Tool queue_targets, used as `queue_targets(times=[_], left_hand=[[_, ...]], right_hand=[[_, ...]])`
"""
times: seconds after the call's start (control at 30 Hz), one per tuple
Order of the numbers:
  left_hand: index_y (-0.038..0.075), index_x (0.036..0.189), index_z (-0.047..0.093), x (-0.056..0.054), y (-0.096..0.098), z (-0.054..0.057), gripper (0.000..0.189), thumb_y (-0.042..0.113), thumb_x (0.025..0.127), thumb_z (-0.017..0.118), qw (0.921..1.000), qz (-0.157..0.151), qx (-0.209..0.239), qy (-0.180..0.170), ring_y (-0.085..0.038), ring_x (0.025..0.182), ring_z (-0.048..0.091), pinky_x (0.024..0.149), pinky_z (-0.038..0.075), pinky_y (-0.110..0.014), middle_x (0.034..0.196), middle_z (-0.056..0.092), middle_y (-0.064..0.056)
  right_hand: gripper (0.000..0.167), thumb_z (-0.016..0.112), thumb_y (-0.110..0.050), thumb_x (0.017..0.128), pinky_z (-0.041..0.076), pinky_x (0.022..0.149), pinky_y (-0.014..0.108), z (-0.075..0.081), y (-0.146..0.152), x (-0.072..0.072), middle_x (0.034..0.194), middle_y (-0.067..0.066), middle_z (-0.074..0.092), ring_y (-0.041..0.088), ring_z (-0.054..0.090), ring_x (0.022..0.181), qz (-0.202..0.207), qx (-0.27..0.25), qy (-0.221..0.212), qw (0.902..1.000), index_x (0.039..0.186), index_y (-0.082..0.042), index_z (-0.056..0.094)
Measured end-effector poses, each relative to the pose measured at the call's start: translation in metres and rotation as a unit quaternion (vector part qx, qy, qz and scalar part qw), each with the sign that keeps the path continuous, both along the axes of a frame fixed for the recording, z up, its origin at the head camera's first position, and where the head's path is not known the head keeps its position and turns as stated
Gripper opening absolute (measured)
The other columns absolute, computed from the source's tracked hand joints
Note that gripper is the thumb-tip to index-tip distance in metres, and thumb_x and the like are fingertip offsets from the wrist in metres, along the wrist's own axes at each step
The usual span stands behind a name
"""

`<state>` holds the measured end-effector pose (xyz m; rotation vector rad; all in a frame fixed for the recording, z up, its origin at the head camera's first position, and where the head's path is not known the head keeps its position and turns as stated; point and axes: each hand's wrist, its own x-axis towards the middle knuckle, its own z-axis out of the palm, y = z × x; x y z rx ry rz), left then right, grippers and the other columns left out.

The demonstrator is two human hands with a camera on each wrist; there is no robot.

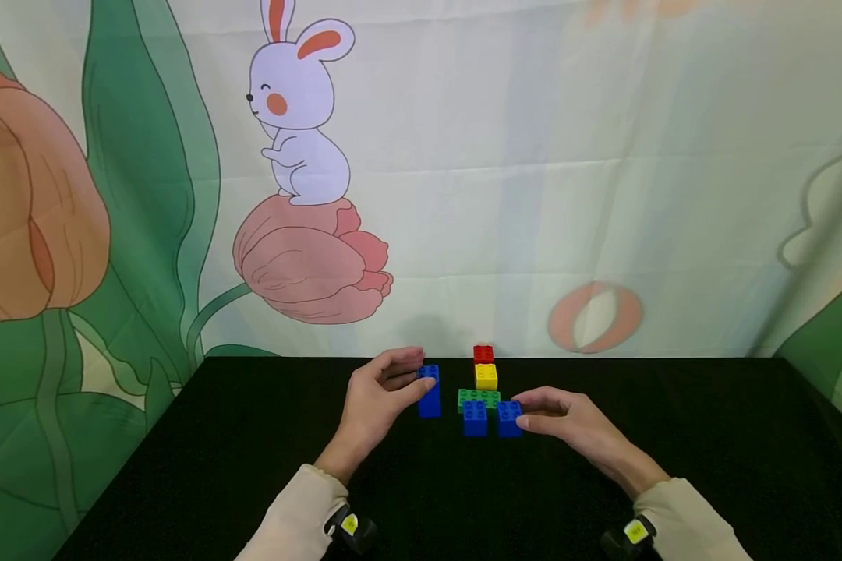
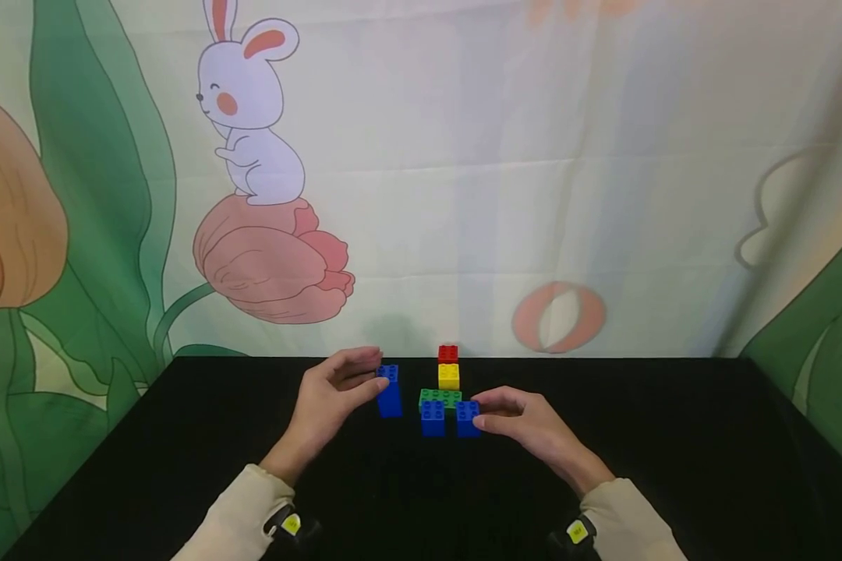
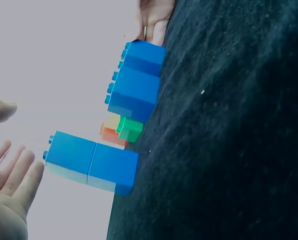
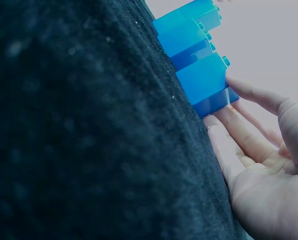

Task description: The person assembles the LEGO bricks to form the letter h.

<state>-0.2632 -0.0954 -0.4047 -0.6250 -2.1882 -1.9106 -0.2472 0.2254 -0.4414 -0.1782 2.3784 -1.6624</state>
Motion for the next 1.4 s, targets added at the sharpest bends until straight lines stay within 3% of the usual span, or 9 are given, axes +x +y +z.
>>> queue_targets(times=[0.23, 0.6, 0.9, 1.07, 1.4], left_hand=[[0.004, 0.129, 0.071, 0.003, 0.007, -0.001, 0.038, 0.008, 0.093, 0.083, 0.9999, 0.001, -0.015, 0.007, -0.031, 0.122, 0.068, 0.103, 0.055, -0.033, 0.132, 0.072, -0.011], [0.005, 0.126, 0.073, 0.004, 0.007, -0.001, 0.034, 0.007, 0.093, 0.082, 0.9996, 0.017, -0.015, 0.017, -0.026, 0.12, 0.069, 0.103, 0.056, -0.033, 0.13, 0.073, -0.011], [0.006, 0.125, 0.073, 0.008, 0.017, -0.005, 0.032, 0.005, 0.093, 0.081, 0.9997, -0.003, -0.013, 0.021, -0.026, 0.118, 0.07, 0.102, 0.056, -0.034, 0.129, 0.074, -0.007], [0.005, 0.125, 0.073, 0.012, 0.024, -0.01, 0.031, 0.004, 0.095, 0.08, 0.9996, -0.02, -0.019, 0.009, -0.03, 0.121, 0.07, 0.103, 0.056, -0.037, 0.13, 0.074, -0.006], [0.009, 0.13, 0.072, 0.015, 0.033, -0.019, 0.035, 0.01, 0.097, 0.079, 0.9965, -0.041, -0.063, -0.038, -0.024, 0.123, 0.068, 0.101, 0.056, -0.031, 0.134, 0.071, -0.006]], right_hand=[[0.05, 0.077, -0.034, 0.098, 0.049, 0.105, 0.057, 0.0, -0.001, 0.0, 0.131, 0.008, 0.068, 0.027, 0.063, 0.12, -0.002, 0.002, 0.002, 1.0, 0.14, -0.01, 0.064], [0.05, 0.077, -0.034, 0.097, 0.05, 0.105, 0.057, 0.0, -0.001, 0.001, 0.131, 0.007, 0.068, 0.027, 0.063, 0.12, -0.005, 0.001, 0.001, 1.0, 0.14, -0.01, 0.064], [0.05, 0.076, -0.034, 0.098, 0.049, 0.105, 0.057, -0.001, 0.0, 0.0, 0.13, 0.007, 0.068, 0.026, 0.063, 0.12, 0.0, 0.002, 0.001, 1.0, 0.14, -0.01, 0.064], [0.05, 0.076, -0.034, 0.098, 0.05, 0.105, 0.056, -0.002, 0.0, 0.0, 0.131, 0.008, 0.068, 0.026, 0.063, 0.119, -0.001, 0.001, 0.002, 1.0, 0.14, -0.011, 0.064], [0.049, 0.075, -0.034, 0.099, 0.049, 0.105, 0.056, -0.001, 0.001, 0.0, 0.132, 0.008, 0.067, 0.027, 0.062, 0.121, 0.007, -0.006, 0.003, 1.0, 0.141, -0.011, 0.064]])
